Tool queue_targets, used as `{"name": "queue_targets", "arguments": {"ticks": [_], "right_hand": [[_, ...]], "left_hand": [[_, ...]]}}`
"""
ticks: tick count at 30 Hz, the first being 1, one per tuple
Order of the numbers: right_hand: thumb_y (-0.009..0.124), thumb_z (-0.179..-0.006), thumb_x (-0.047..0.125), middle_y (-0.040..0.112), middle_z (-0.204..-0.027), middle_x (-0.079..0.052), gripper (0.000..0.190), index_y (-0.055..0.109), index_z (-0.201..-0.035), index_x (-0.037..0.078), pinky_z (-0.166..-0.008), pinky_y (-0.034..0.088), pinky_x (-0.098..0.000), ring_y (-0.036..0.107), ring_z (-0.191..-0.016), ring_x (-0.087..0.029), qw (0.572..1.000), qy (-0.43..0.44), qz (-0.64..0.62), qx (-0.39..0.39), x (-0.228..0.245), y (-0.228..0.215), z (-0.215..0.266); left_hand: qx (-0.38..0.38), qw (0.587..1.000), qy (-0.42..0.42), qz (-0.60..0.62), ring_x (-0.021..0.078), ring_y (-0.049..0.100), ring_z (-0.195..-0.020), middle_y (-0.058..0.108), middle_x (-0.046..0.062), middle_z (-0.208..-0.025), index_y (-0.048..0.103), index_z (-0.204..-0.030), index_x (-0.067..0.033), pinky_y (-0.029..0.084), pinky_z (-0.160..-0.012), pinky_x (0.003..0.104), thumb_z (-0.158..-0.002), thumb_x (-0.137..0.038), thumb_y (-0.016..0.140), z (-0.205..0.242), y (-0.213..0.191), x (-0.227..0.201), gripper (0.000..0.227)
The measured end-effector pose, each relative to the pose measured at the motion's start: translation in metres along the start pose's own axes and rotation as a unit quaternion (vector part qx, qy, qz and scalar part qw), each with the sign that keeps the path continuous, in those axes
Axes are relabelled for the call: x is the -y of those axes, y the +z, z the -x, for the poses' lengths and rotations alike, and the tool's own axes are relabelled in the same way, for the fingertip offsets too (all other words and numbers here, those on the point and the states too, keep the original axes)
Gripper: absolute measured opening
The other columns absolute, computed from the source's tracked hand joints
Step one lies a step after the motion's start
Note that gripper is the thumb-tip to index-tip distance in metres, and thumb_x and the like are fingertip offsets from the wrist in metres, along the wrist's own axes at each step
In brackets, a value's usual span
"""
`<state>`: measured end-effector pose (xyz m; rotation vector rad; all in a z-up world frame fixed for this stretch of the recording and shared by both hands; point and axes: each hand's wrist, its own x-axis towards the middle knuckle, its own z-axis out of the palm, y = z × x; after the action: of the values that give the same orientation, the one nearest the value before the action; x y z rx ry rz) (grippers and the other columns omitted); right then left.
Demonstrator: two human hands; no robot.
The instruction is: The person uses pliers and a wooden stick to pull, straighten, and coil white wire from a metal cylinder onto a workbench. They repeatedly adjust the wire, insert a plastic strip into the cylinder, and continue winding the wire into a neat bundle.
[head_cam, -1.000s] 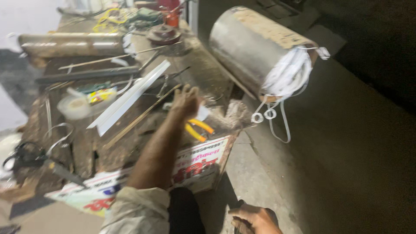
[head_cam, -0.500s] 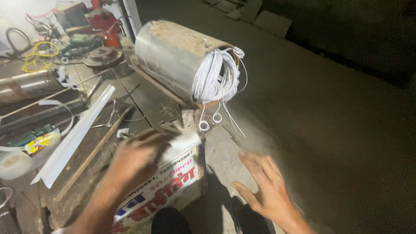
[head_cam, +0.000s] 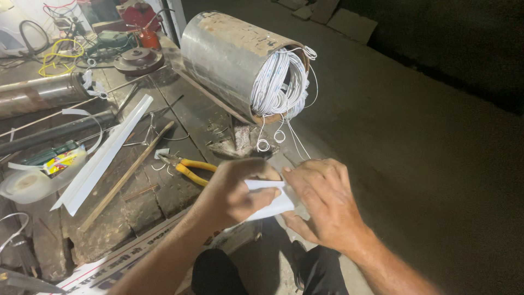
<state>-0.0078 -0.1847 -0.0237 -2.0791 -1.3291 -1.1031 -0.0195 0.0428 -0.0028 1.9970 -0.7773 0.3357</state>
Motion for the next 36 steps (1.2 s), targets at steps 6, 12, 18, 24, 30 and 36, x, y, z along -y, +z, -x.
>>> {"name": "queue_targets", "arguments": {"ticks": [6, 12, 18, 24, 30, 36], "right_hand": [[0.085, -0.077, 0.019, 0.073, -0.093, -0.01, 0.036, 0.068, -0.104, 0.003, -0.078, 0.051, -0.0445, 0.067, -0.079, -0.026, 0.998, 0.02, 0.01, -0.058, -0.013, -0.005, 0.013], [0.083, -0.085, 0.018, 0.074, -0.099, -0.014, 0.033, 0.067, -0.108, 0.0, -0.067, 0.061, -0.0362, 0.076, -0.08, -0.025, 0.986, 0.074, -0.148, 0.002, -0.008, -0.005, 0.017], [0.076, -0.09, 0.011, 0.075, -0.099, -0.013, 0.022, 0.072, -0.11, 0.002, -0.069, 0.06, -0.0341, 0.075, -0.083, -0.023, 0.955, 0.155, -0.252, 0.012, -0.003, -0.01, 0.014], [0.072, -0.087, 0.004, 0.071, -0.084, -0.01, 0.015, 0.071, -0.101, 0.0, -0.06, 0.055, -0.0353, 0.073, -0.072, -0.02, 0.939, 0.216, -0.262, 0.05, -0.012, -0.01, 0.021], [0.067, -0.092, 0.003, 0.069, -0.079, -0.008, 0.013, 0.064, -0.104, 0.0, -0.047, 0.055, -0.0305, 0.068, -0.057, -0.014, 0.904, 0.298, -0.306, -0.015, -0.023, -0.004, 0.032], [0.063, -0.097, 0.006, 0.068, -0.073, -0.005, 0.011, 0.055, -0.104, 0.002, -0.051, 0.056, -0.0284, 0.069, -0.059, -0.01, 0.893, 0.304, -0.332, 0.001, -0.015, 0.013, 0.032]], "left_hand": [[-0.032, 0.976, -0.149, 0.153, 0.0127, 0.062, -0.068, 0.07, 0.003, -0.079, 0.076, -0.1, -0.0046, 0.049, -0.057, 0.031, -0.088, -0.007, 0.069, 0.004, 0.001, 0.0, 0.014], [-0.075, 0.997, -0.02, -0.029, 0.0137, 0.064, -0.068, 0.065, 0.004, -0.078, 0.076, -0.085, -0.0017, 0.052, -0.059, 0.03, -0.081, 0.002, 0.064, 0.001, 0.005, -0.008, 0.013], [-0.048, 0.986, 0.065, -0.148, 0.0177, 0.067, -0.069, 0.065, 0.006, -0.079, 0.074, -0.081, -0.0038, 0.055, -0.063, 0.034, -0.08, 0.003, 0.058, -0.01, 0.005, -0.019, 0.018], [0.027, 0.982, 0.091, -0.166, 0.0168, 0.064, -0.069, 0.066, 0.006, -0.077, 0.077, -0.091, -0.0049, 0.055, -0.062, 0.034, -0.078, 0.003, 0.058, -0.023, 0.003, -0.032, 0.024], [-0.081, 0.939, 0.137, -0.304, 0.0218, 0.063, -0.082, 0.067, 0.007, -0.091, 0.069, -0.12, -0.0061, 0.054, -0.081, 0.041, -0.089, -0.011, 0.063, -0.072, -0.03, -0.045, 0.032], [-0.198, 0.814, 0.222, -0.499, 0.0414, 0.058, -0.112, 0.066, 0.016, -0.112, 0.07, -0.128, -0.0074, 0.044, -0.088, 0.05, -0.072, -0.006, 0.066, -0.155, -0.034, -0.047, 0.057]]}}
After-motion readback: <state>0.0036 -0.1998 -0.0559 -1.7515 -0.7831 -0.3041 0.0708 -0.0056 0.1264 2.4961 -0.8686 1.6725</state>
